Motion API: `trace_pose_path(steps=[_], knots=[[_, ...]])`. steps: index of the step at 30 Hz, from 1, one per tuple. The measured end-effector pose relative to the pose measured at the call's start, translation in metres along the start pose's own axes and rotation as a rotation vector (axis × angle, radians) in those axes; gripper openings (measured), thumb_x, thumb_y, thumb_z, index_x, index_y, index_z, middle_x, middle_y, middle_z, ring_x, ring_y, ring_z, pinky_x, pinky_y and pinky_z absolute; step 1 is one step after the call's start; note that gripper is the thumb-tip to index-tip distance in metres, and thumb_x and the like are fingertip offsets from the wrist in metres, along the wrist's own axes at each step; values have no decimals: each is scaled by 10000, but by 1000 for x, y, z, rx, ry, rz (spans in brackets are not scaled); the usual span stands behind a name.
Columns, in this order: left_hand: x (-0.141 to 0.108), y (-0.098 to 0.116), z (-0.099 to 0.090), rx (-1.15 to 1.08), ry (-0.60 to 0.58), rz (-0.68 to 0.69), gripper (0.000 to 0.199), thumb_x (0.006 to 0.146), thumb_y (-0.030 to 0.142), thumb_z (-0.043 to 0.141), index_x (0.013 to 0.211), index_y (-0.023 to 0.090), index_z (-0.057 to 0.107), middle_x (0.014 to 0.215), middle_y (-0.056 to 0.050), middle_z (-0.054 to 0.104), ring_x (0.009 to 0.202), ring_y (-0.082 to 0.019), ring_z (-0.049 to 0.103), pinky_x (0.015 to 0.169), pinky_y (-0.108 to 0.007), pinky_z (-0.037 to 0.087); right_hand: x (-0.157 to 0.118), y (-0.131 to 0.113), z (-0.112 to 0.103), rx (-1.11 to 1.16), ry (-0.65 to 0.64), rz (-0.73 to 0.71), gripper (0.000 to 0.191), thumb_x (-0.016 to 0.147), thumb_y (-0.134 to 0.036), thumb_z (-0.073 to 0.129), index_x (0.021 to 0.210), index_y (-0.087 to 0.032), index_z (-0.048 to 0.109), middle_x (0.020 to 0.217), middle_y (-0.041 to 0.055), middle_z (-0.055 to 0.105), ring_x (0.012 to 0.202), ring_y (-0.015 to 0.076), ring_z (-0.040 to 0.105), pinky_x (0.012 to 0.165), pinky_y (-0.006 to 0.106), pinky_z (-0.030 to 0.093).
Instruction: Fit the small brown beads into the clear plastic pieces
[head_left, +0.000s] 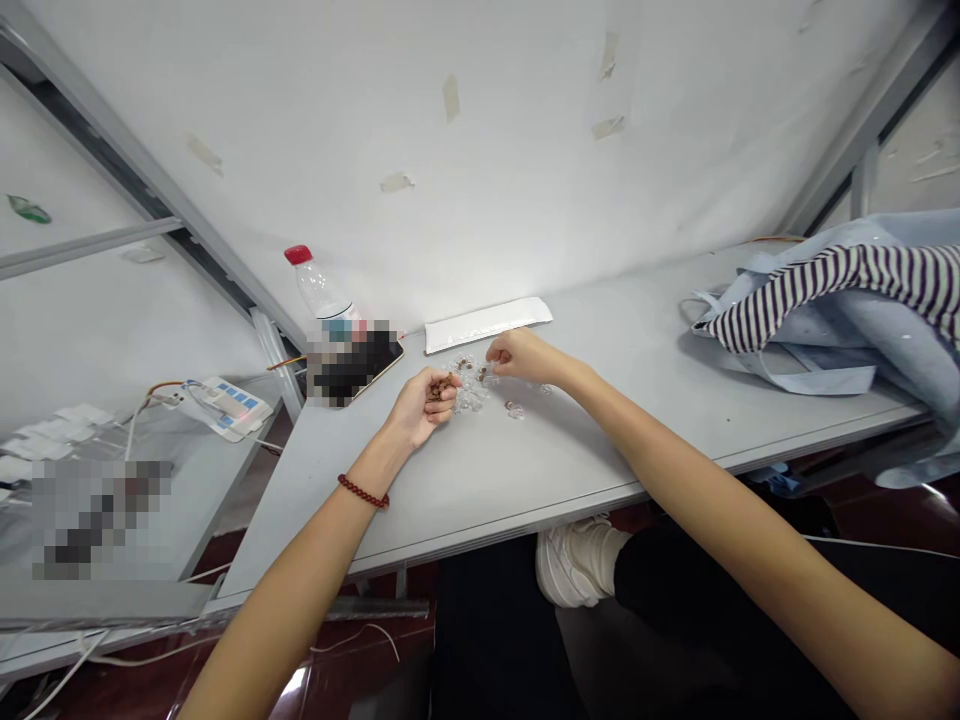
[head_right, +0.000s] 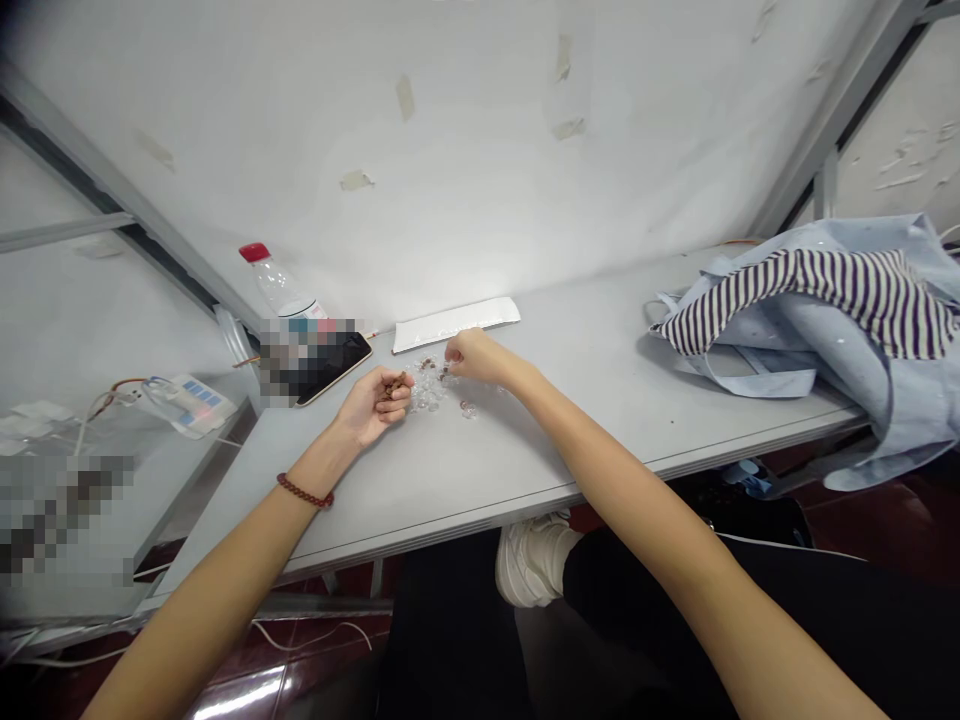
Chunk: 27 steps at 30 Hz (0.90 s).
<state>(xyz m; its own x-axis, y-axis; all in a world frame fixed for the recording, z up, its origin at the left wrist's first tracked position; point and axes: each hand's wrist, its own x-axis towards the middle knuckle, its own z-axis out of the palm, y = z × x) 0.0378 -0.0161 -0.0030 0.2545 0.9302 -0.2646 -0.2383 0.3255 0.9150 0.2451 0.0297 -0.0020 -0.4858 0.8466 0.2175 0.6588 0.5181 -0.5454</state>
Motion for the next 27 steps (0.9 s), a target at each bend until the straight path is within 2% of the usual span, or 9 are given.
trace_pose_path(steps=[3,5,9,13,17,21,24,27], knots=[[-2,2,0,-36,-50,-41,144,687,214,545,687,88,614,526,49,390,347,-10,201,310,-136,160,-3,-8,-5,-19,0,-7,90,750,-131,599,809,-128,666,802,62,629,692,141,519,624,283,357],[-4,2,1,-36,-72,-50,166,712,239,554,704,87,620,540,43,402,349,-10,213,309,-135,170,-9,-20,-15,-49,-57,47,15,760,-148,620,765,-138,630,807,70,626,655,134,507,587,283,347],[-3,-1,1,4,-71,-54,203,767,270,631,665,99,589,539,51,393,355,2,222,316,-123,150,-22,-52,-30,-189,-377,218,191,711,-252,714,651,-171,552,703,38,575,547,120,457,511,288,310],[-4,-4,0,82,-129,-93,168,763,225,684,718,78,618,565,42,422,369,18,233,331,-110,144,-26,-71,-24,-313,-525,247,267,634,-167,744,563,-186,488,611,2,467,555,130,452,518,289,288],[-8,-3,2,142,-185,-119,126,765,150,644,858,67,662,599,25,460,379,18,226,341,-113,144,-23,-67,-14,-289,-535,175,256,669,-76,621,512,-189,453,552,-11,412,531,120,407,521,296,237],[-11,-1,5,183,-187,-174,46,747,125,584,718,100,611,566,36,406,376,6,211,340,-123,131,-21,-58,-15,-153,-429,56,93,688,-97,607,652,-177,576,679,14,564,580,123,459,528,285,296],[-11,-1,7,227,-191,-210,196,785,210,578,611,123,554,526,43,355,367,-1,194,337,-131,116,-20,-56,-17,-63,-384,-24,88,689,-114,616,760,-166,623,748,23,614,624,128,500,548,271,335],[-12,-2,7,259,-172,-201,364,836,348,592,550,135,515,492,53,311,358,-3,176,339,-140,100,-19,-55,-16,-4,-349,-56,85,688,-113,610,758,-158,625,742,23,620,634,126,505,556,261,343]])
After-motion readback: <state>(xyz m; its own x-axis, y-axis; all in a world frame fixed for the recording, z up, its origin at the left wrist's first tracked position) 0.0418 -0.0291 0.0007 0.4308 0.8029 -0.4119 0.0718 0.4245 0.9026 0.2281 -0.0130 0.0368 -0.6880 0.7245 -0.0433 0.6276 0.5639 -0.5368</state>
